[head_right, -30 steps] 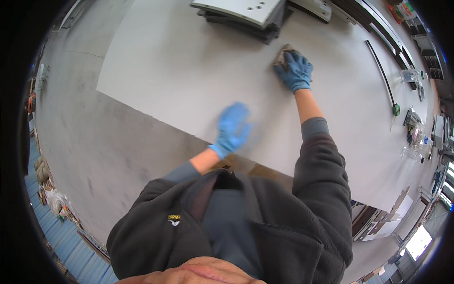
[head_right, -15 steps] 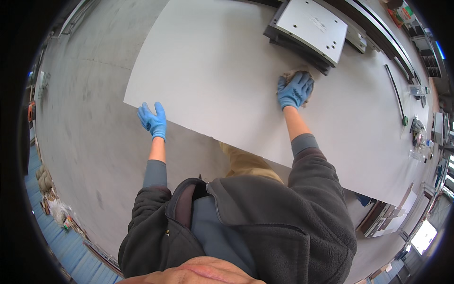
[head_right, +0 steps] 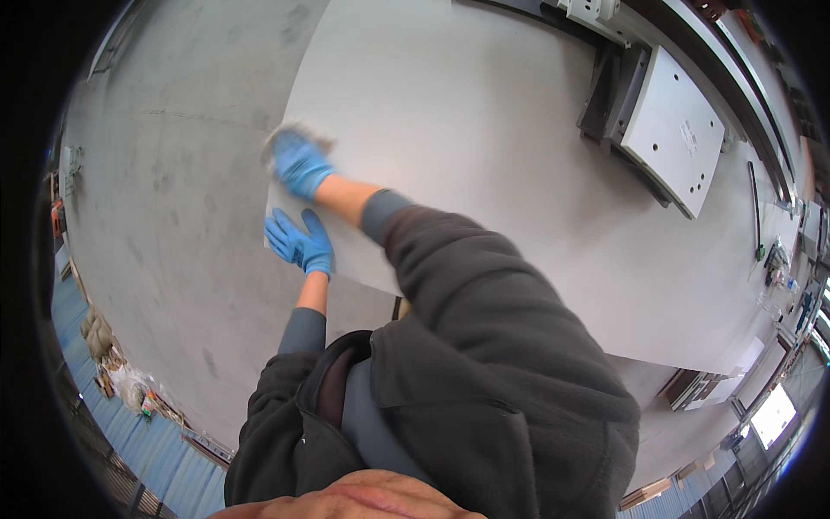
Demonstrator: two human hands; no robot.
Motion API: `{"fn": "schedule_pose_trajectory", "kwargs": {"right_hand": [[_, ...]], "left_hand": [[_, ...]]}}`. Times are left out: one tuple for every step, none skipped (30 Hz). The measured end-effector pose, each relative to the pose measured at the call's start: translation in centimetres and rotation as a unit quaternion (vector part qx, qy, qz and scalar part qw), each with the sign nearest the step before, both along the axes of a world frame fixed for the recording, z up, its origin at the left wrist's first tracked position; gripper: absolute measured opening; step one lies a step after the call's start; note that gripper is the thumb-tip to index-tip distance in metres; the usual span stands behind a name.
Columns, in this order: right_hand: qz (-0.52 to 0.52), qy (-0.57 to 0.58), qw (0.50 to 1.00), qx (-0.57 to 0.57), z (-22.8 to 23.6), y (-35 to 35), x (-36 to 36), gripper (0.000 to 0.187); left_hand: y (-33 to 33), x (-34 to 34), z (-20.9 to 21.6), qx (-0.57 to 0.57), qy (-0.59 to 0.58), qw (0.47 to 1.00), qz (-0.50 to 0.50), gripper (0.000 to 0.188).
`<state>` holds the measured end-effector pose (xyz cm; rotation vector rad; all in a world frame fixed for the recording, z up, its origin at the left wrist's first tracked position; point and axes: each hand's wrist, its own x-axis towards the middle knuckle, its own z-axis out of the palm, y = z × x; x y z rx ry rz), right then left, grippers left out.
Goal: The person sorts and stacks various flat panel parts on a workbench, then wipes the surface with a cloth. The person handles brown and white panels, aligns them, and moves them into neat piles before cleaning the work area.
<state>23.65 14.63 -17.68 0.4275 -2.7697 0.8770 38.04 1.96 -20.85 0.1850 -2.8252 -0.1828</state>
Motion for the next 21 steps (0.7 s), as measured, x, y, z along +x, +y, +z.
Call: {"fn": "schedule_pose_trajectory", "kwargs": {"right_hand": [[0.17,-0.192,0.966,-0.019,1.3,-2.5,-1.1,0.042],[0.214,-0.184,0.957,-0.072,2.3,-3.8,-1.4,0.04],[0.148,-0.262,0.929,-0.217,3.0,-3.5,-1.8,0.037],[0.093,-0.336,0.867,-0.356,3.6,-1.8,-1.7,0.035],[0.017,-0.256,0.913,-0.318,4.0,0.8,-2.6,0.03],[-0.007,-0.115,0.89,-0.442,3.7,5.7,-1.9,0.026],[-0.081,-0.07,0.899,-0.424,3.5,10.9,-2.4,0.027],[-0.201,0.006,0.948,-0.245,3.2,16.8,-2.0,0.023],[-0.265,0.116,0.94,-0.178,3.0,23.0,-0.6,0.015],[-0.305,0.204,0.916,-0.16,2.8,28.6,0.0,0.016],[-0.362,0.156,0.916,-0.073,2.9,34.0,1.9,0.024],[-0.391,0.155,0.906,-0.054,2.3,37.4,3.0,0.03],[-0.436,0.123,0.891,0.042,1.9,40.4,3.9,0.037],[-0.513,0.061,0.84,0.166,0.6,41.2,3.4,0.041],[-0.509,0.102,0.823,0.231,-0.8,41.0,2.5,0.042],[-0.523,0.104,0.798,0.282,-2.2,39.2,1.2,0.043],[-0.541,0.071,0.773,0.324,-3.4,36.7,-0.6,0.043],[-0.527,-0.025,0.832,0.172,-3.9,34.3,-3.4,0.036],[-0.465,0.113,0.854,0.204,-4.7,30.1,-6.0,0.027],[-0.412,0.113,0.877,0.221,-5.0,25.3,-8.2,0.025],[-0.349,0.133,0.916,0.148,-4.8,19.8,-10.5,0.028]], "left_hand": [[0.0,-0.2,0.1,0.027,-0.01,1.0,0.0,0.076],[-0.1,-0.5,0.3,0.007,-0.009,1.0,-0.005,0.077],[0.0,-0.4,0.5,-0.006,-0.019,1.0,-0.003,0.077],[0.0,-0.3,0.7,-0.006,-0.059,0.998,0.014,0.078],[0.0,-0.2,0.8,-0.008,-0.035,0.999,0.0,0.08],[0.0,0.0,0.9,-0.022,-0.026,0.999,-0.01,0.079],[0.1,0.0,1.0,-0.023,-0.027,0.999,-0.011,0.079],[0.2,0.0,1.0,-0.013,-0.027,0.999,-0.012,0.079],[0.2,-0.1,1.1,-0.015,-0.036,0.999,-0.008,0.079],[0.2,-0.2,1.3,-0.024,-0.043,0.999,-0.005,0.079],[0.2,-0.4,1.3,-0.024,-0.04,0.999,-0.003,0.079],[0.2,-0.5,1.4,-0.011,-0.042,0.999,-0.001,0.079],[0.2,-0.7,1.5,-0.014,-0.018,1.0,-0.015,0.08],[0.2,-1.0,1.4,-0.023,-0.033,0.999,-0.01,0.079],[0.2,-0.9,1.5,-0.021,-0.039,0.999,-0.007,0.079],[0.1,-0.9,1.5,-0.012,-0.015,1.0,-0.02,0.079],[0.1,-0.9,1.5,-0.025,0.0,0.999,-0.034,0.079],[0.1,-0.9,1.4,-0.03,-0.036,0.999,-0.017,0.079],[0.0,-0.8,1.3,-0.029,-0.043,0.999,-0.017,0.08],[-0.1,-0.6,1.3,-0.019,-0.046,0.999,-0.012,0.08],[-0.2,-0.6,1.1,-0.016,-0.045,0.999,-0.014,0.08]]}}
